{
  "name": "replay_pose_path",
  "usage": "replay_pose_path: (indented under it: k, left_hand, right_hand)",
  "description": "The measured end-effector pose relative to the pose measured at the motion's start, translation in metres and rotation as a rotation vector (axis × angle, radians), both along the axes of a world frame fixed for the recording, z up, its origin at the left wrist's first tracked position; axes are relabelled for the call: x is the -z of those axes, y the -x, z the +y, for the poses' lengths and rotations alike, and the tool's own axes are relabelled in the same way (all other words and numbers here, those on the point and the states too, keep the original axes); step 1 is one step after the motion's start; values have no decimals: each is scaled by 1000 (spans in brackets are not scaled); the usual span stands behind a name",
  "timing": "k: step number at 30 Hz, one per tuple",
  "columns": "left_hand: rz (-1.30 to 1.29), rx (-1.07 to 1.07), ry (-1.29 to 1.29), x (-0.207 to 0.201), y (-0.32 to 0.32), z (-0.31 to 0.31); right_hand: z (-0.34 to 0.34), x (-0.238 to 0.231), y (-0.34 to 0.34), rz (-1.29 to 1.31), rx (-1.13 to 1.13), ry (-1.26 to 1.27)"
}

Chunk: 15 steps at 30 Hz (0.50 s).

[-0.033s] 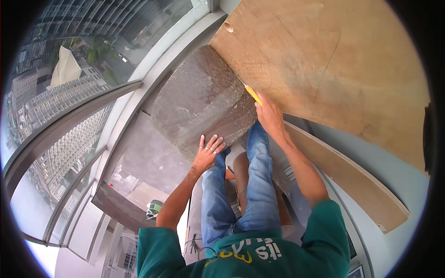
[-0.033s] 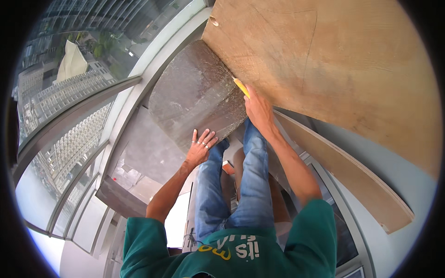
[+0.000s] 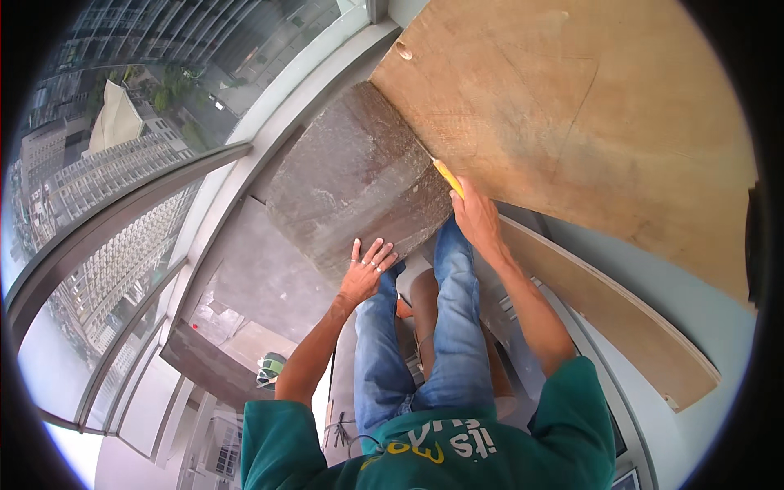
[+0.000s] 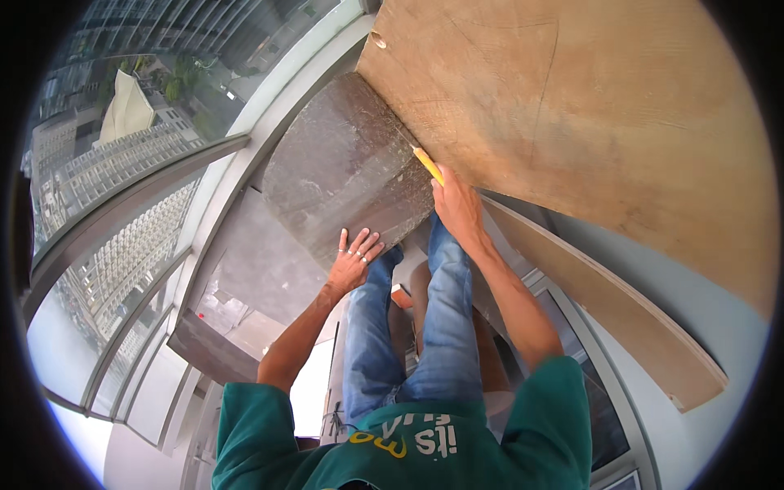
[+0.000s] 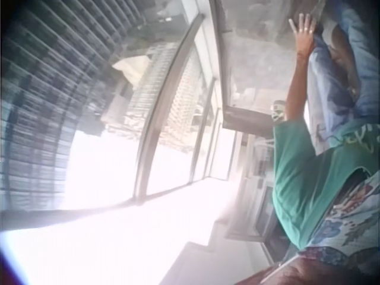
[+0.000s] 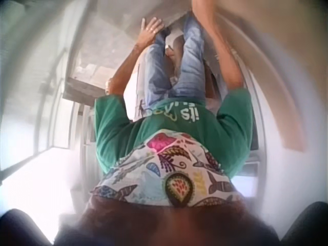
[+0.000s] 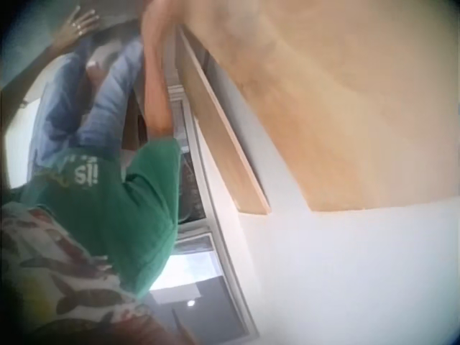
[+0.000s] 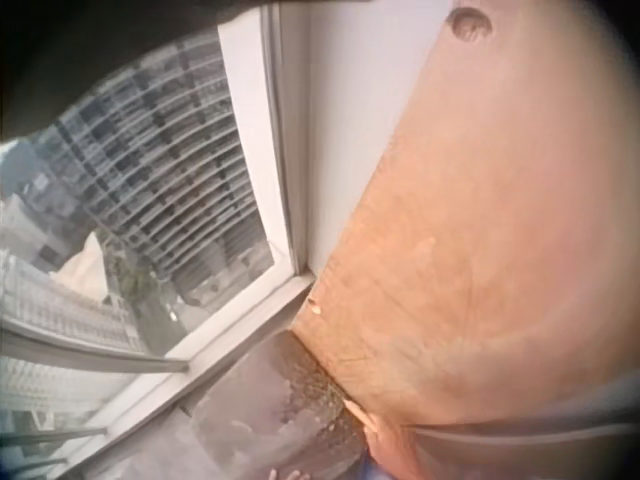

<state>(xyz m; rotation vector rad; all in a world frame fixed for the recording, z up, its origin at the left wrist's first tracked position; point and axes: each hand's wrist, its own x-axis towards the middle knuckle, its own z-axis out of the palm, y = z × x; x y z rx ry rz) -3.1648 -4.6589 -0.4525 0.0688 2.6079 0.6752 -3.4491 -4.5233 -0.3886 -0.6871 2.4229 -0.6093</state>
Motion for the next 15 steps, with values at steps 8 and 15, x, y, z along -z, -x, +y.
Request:
replay_pose_path:
  k: [8,15]
  left_hand:
    - [77,1,13,-5,10,-3]
    - [90,42,123,-30,-2,-17]
  right_hand:
    - [45,-27,-90,-264,210,-30]
    - [16,-20,-86,-292,11,42]
